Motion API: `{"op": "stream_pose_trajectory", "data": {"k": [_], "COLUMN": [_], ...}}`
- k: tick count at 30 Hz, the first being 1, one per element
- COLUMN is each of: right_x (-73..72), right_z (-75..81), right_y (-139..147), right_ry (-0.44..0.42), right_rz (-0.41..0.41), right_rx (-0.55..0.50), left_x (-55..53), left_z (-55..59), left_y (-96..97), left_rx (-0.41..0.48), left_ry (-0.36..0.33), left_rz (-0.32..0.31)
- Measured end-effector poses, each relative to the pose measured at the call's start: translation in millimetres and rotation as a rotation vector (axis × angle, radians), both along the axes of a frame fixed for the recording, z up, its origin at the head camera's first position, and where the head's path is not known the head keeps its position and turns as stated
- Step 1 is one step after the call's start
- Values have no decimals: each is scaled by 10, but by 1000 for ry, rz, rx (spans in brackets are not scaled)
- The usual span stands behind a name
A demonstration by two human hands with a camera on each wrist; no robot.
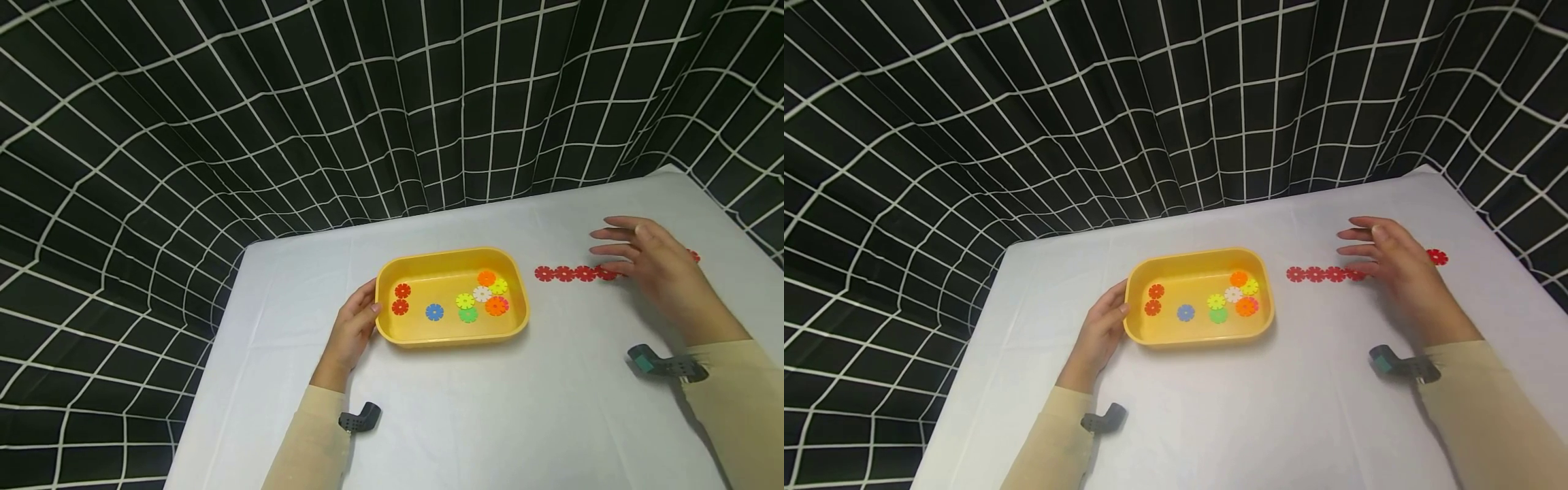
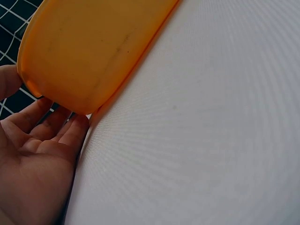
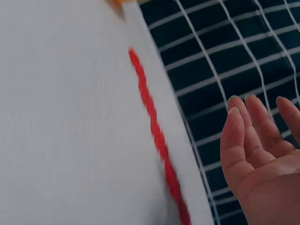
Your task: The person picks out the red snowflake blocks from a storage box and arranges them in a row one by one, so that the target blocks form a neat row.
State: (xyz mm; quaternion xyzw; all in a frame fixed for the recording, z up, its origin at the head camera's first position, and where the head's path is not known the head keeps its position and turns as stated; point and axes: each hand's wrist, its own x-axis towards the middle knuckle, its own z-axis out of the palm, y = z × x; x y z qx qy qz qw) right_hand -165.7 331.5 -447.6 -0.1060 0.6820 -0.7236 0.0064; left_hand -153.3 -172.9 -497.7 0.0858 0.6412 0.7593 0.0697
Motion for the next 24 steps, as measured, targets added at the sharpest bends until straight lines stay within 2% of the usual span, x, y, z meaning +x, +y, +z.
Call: {"op": "stream_pose_trajectory", "data": {"k": [4, 11, 15, 19, 24], "right_x": [35, 71, 88, 102, 95], "right_z": [117, 246, 296, 355, 429], "right_y": [-183, -502, -697, -894, -1110], "right_ry": [7, 92, 114, 103, 84], "right_rz": [19, 137, 177, 166, 160], "right_rx": [80, 32, 60, 153, 220], "left_x": [3, 6, 6, 8, 3], "left_z": [8, 15, 14, 12, 6], "left_y": [3, 13, 15, 16, 13], "left_rx": [-3, -4, -2, 8, 8], "left_ry": [-1, -11, -11, -8, 3], "left_rz": [1, 10, 14, 10, -5]}}
